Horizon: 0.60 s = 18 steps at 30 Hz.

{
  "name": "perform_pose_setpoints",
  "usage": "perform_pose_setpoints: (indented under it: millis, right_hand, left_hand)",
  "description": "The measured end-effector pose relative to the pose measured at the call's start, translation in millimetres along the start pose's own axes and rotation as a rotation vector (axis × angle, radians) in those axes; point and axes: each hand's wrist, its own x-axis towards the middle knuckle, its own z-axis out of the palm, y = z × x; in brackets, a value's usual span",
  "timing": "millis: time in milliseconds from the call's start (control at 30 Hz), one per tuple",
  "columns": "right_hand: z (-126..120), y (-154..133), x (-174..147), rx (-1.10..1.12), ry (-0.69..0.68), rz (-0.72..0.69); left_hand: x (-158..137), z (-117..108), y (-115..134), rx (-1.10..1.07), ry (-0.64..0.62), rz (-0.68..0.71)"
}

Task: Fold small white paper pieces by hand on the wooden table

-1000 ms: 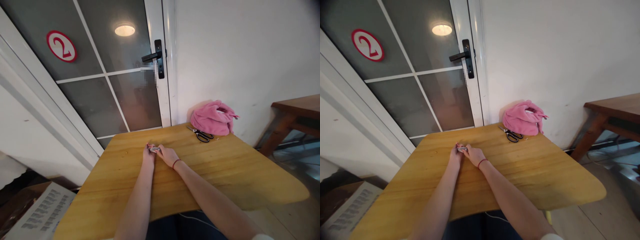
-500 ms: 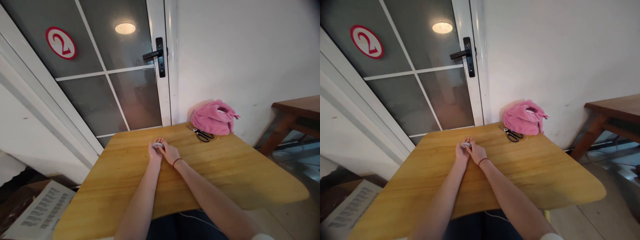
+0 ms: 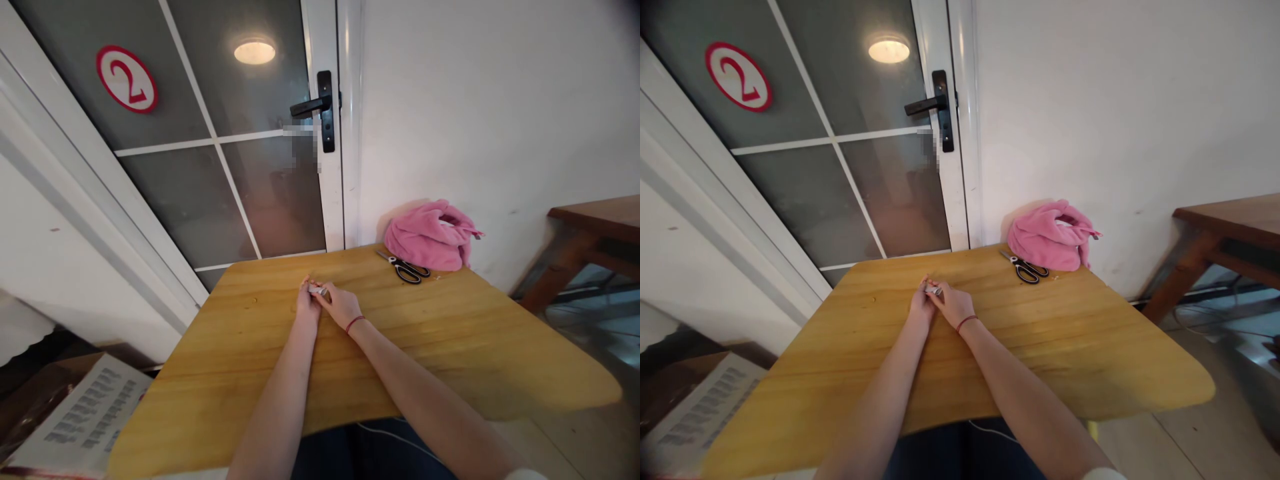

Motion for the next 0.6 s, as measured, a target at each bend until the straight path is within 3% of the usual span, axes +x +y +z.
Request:
perform_pose_setpoints:
  millis: [300,600]
  right_hand:
    - [-1.9,-0.9,-1.9,0.062,0.057,0.017]
    - [-1.0,0.0,1.4,0.007,-0.019,0.073]
  left_hand:
    - [11.5,-6.4,23.0,-0.110,0.081,-0.001]
    - [-12.2,10.6,-3.9,-0.050,-0.056,-0.082]
